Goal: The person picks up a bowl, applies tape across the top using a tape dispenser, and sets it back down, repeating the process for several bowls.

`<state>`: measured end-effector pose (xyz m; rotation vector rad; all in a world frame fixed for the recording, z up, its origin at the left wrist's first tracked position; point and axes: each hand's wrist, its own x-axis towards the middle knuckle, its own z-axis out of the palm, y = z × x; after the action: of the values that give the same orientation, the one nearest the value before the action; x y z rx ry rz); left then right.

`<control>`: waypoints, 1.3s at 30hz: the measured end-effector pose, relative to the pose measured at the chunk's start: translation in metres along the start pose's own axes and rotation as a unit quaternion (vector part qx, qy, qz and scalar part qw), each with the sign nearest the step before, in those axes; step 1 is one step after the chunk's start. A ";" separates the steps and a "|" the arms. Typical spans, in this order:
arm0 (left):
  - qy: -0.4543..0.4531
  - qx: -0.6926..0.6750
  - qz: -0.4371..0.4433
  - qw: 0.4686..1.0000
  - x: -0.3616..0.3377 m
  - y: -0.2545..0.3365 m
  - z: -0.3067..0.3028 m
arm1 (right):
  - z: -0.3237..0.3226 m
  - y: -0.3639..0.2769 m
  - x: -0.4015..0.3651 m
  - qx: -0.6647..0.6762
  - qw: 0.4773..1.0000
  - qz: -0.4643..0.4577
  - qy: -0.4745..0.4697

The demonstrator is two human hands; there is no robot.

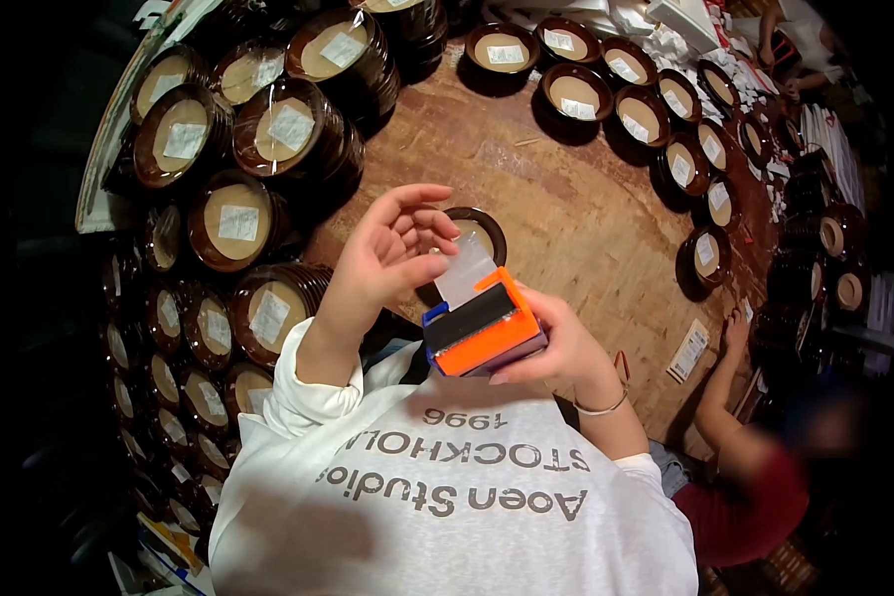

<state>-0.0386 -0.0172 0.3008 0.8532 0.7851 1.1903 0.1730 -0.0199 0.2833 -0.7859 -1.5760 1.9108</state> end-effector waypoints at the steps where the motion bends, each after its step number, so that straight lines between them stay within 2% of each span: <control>1: 0.001 0.000 0.000 1.000 0.002 0.000 -0.001 | 0.001 -0.007 0.001 -0.002 1.000 0.016 -0.007; 7: 0.058 0.076 -0.054 0.994 0.016 -0.010 -0.012 | -0.002 -0.016 0.006 -0.025 0.995 0.101 -0.003; 9: 0.075 0.163 -0.001 0.984 0.017 -0.013 -0.012 | -0.009 -0.017 0.008 -0.066 0.988 0.140 -0.010; 12: 0.089 0.217 0.016 0.972 0.017 -0.009 -0.010 | -0.016 -0.020 0.011 -0.087 0.986 0.137 -0.023; 14: 0.112 0.195 0.049 0.973 0.015 0.004 -0.010 | -0.024 -0.025 0.012 -0.101 0.984 0.141 -0.041; 17: 0.189 0.208 0.158 0.947 0.011 0.035 -0.022 | -0.042 -0.039 0.010 -0.090 0.974 0.202 -0.045; 20: 0.306 0.203 0.256 0.894 -0.008 0.070 -0.051 | -0.072 -0.060 -0.001 -0.129 0.911 0.370 -0.127; 21: 0.341 0.195 0.261 0.882 -0.015 0.073 -0.066 | -0.084 -0.071 -0.003 -0.135 0.882 0.427 -0.148; 22: 0.351 0.194 0.247 0.882 -0.018 0.069 -0.069 | -0.100 -0.079 -0.007 -0.176 0.869 0.432 -0.164; 23: 0.362 0.193 0.232 0.882 -0.022 0.061 -0.072 | -0.114 -0.087 -0.011 -0.214 0.856 0.435 -0.181; 24: 0.350 0.112 0.220 0.903 -0.021 0.036 -0.071 | -0.122 -0.099 -0.013 -0.232 0.847 0.453 -0.155; 25: 0.353 0.114 0.195 0.908 -0.021 0.014 -0.071 | -0.129 -0.114 -0.012 -0.250 0.837 0.469 -0.129; 27: 0.368 -0.035 0.144 0.918 -0.020 -0.031 -0.068 | -0.138 -0.142 -0.007 -0.298 0.824 0.476 -0.074; 29: 0.386 -0.123 0.073 0.911 -0.019 -0.074 -0.070 | -0.144 -0.161 0.005 -0.339 0.802 0.490 -0.041; 30: 0.406 -0.122 0.059 0.904 -0.016 -0.097 -0.075 | -0.140 -0.166 0.017 -0.329 0.804 0.493 -0.047; 33: 0.451 -0.197 -0.015 0.870 -0.017 -0.140 -0.092 | -0.121 -0.164 0.059 -0.445 0.738 0.495 -0.109; 34: 0.455 -0.202 -0.013 0.867 -0.017 -0.155 -0.099 | -0.111 -0.159 0.071 -0.478 0.732 0.474 -0.110; 35: 0.477 -0.175 -0.018 0.861 -0.018 -0.170 -0.107 | -0.101 -0.154 0.087 -0.500 0.712 0.471 -0.144; 39: 0.539 -0.119 -0.041 0.833 -0.016 -0.234 -0.128 | -0.088 -0.130 0.131 -0.519 0.690 0.434 -0.259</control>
<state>-0.0480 -0.0505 0.0360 -0.1584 1.5072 1.6351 0.1519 0.1563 0.3848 -1.8198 -3.1663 1.6753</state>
